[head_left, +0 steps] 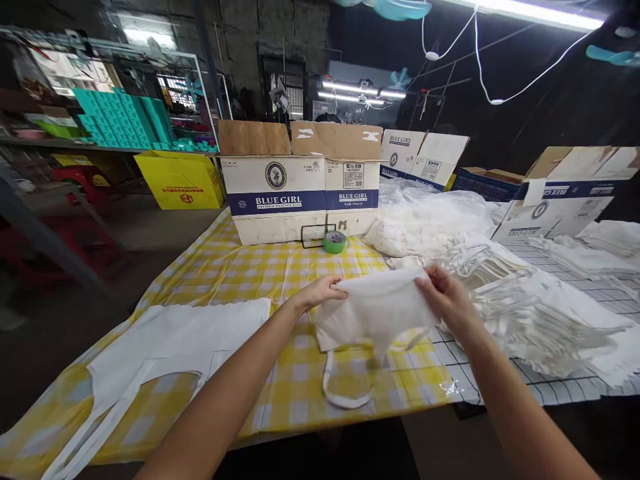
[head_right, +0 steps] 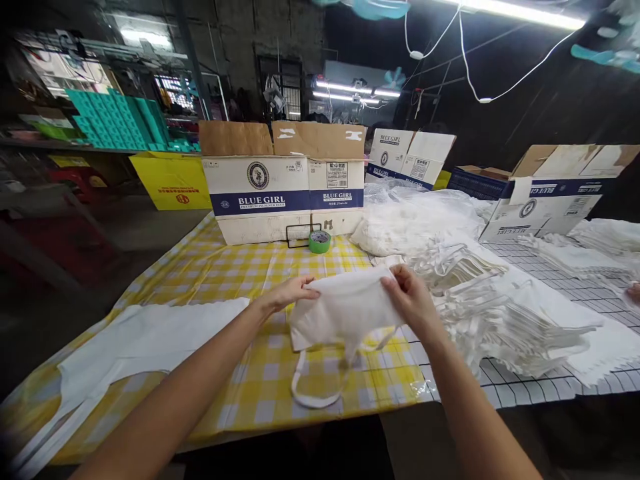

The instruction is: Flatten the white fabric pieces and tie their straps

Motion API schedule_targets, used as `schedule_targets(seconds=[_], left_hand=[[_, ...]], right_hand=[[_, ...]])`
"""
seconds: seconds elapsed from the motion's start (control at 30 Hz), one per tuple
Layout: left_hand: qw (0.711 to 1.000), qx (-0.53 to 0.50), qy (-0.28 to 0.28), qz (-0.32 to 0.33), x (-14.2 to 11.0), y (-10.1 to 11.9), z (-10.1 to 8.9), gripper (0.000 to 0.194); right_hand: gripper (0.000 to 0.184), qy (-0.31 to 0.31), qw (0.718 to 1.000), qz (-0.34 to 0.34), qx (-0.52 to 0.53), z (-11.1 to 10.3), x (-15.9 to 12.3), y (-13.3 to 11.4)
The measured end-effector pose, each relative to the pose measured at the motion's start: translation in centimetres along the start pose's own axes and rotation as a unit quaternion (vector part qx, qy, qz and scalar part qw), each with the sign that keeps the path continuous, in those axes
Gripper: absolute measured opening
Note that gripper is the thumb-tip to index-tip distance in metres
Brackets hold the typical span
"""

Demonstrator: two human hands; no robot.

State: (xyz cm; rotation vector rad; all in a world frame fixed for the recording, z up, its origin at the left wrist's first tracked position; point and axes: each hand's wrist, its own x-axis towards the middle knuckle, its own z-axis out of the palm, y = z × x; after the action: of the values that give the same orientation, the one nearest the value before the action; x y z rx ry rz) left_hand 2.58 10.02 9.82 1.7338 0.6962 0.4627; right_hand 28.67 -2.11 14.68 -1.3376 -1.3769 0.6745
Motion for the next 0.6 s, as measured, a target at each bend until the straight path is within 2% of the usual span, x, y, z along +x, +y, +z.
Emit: schedule_targets(seconds=[0.07,0.17,0.23,0.27,0.33,0.4,0.5,0.6], left_hand=[[0.996,-0.045,0.064,0.052,1.1,1.9,-0.9,0.035],[0.981,-0.030,0.143,0.129,2.0,4.6,-2.5,0.030],[0.976,0.025,0.151,0.155,1.3,5.1,-3.2,0.025],[0.976,0.067,0.143,0.150,0.4,4.8,-3.2,0.021],[0.973,0.167,0.115,0.110,-2.2,2.8,-2.4,0.018],[0.958,0.268,0.086,0.060,-5.5,-0.3,-0.7,0.030],[0.939,0.342,0.012,0.038,-10.3,-4.9,2.5,0.062],[0.934,0.344,-0.082,0.048,-13.5,-7.2,4.9,0.070]], right_hand=[[0.024,0.017,0.998,-0.066,-0.013,-0.3,1.7,-3.1],[0.017,0.017,0.982,-0.182,-0.055,-0.3,2.5,-7.5],[0.013,-0.031,0.966,-0.234,-0.109,0.2,1.6,-9.2],[0.010,-0.076,0.956,-0.246,-0.139,0.8,0.7,-9.5],[0.005,-0.194,0.933,-0.244,-0.179,2.6,-1.7,-8.6],[0.007,-0.312,0.906,-0.216,-0.189,5.2,-4.6,-6.2],[0.010,-0.396,0.871,-0.174,-0.232,8.9,-9.0,-1.8],[0.014,-0.445,0.853,-0.141,-0.233,10.5,-11.2,0.3]])
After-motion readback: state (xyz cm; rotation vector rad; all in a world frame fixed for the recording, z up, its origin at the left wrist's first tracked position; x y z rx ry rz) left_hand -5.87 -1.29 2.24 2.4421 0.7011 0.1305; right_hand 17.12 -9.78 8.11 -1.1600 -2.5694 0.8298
